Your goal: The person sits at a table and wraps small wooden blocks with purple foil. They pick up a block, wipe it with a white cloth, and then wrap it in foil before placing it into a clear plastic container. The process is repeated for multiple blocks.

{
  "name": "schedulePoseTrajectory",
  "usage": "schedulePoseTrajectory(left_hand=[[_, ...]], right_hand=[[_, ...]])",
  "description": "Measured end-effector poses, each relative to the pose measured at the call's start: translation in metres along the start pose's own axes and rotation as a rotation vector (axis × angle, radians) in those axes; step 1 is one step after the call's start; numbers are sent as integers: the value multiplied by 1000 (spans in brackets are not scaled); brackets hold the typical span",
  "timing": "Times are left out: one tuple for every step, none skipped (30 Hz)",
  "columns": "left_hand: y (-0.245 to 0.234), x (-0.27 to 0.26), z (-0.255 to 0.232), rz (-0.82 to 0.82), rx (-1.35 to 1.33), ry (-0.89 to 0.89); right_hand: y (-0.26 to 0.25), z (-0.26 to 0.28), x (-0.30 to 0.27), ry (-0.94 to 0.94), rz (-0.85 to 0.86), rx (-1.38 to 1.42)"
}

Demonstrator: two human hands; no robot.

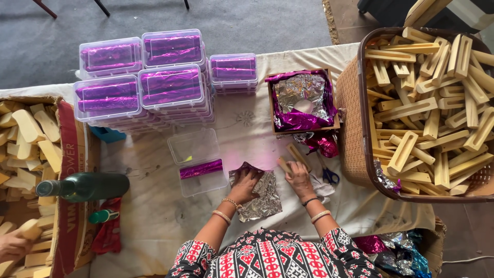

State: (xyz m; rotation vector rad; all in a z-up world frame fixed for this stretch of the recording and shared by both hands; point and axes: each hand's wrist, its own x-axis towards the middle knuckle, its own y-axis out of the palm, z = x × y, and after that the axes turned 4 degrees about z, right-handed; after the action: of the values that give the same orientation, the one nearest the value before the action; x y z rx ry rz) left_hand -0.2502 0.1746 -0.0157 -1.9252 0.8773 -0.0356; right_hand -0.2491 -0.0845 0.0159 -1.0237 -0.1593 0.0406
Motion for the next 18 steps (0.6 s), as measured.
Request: schedulePoseTrajectory(left_hand=[[-2, 0, -1, -2, -1, -2], [-3, 0, -1, 6, -6, -4], [-4, -1, -2, 15, -13, -7], [-5, -2, -2, 14, -14, -9], [-6, -2, -3, 10, -5, -5], [-7, -2, -4, 7, 4, -1], [-6, -1, -3, 7, 4, 1], [-6, -1, -3, 19, 13, 2], [-6, 0, -1, 28, 24, 1], [-10, -1, -4, 27, 25, 0], [-13, -2, -7, 24, 12, -5], [-16, -3, -9, 22, -1, -11], [-13, -2, -7, 20, -1, -12], [-9, -1, -5, -9, -17, 3], [-5, -1, -2, -38, -34, 17], [-8, -1, -4, -38, -35, 15], [-12, -2, -6, -11, -20, -5], [-16, -2, -8, 16, -5, -25]], right_hand=[[1, -6, 3, -3, 1, 0], [2, -12, 6, 25, -42, -21], [4, -18, 8, 53, -83, -42], [3, -24, 13, 52, -80, -42], [1, -30, 17, 93, -110, -65], [0, -36, 21, 134, -140, -88], [-2, -36, 24, 135, -141, -89], [-4, -36, 27, 179, -103, -98], [-6, -35, 32, 221, -66, -106], [-6, -34, 32, 220, -66, -106], [-6, -33, 32, 164, -81, -87], [-6, -32, 32, 108, -95, -69], [-8, -29, 31, 106, -94, -70], [-9, -27, 31, 122, -103, -75], [-10, -24, 30, 139, -111, -81], [-9, -26, 29, 137, -110, -81], [-8, -28, 28, 177, -117, -86], [-7, -30, 28, 216, -125, -92]])
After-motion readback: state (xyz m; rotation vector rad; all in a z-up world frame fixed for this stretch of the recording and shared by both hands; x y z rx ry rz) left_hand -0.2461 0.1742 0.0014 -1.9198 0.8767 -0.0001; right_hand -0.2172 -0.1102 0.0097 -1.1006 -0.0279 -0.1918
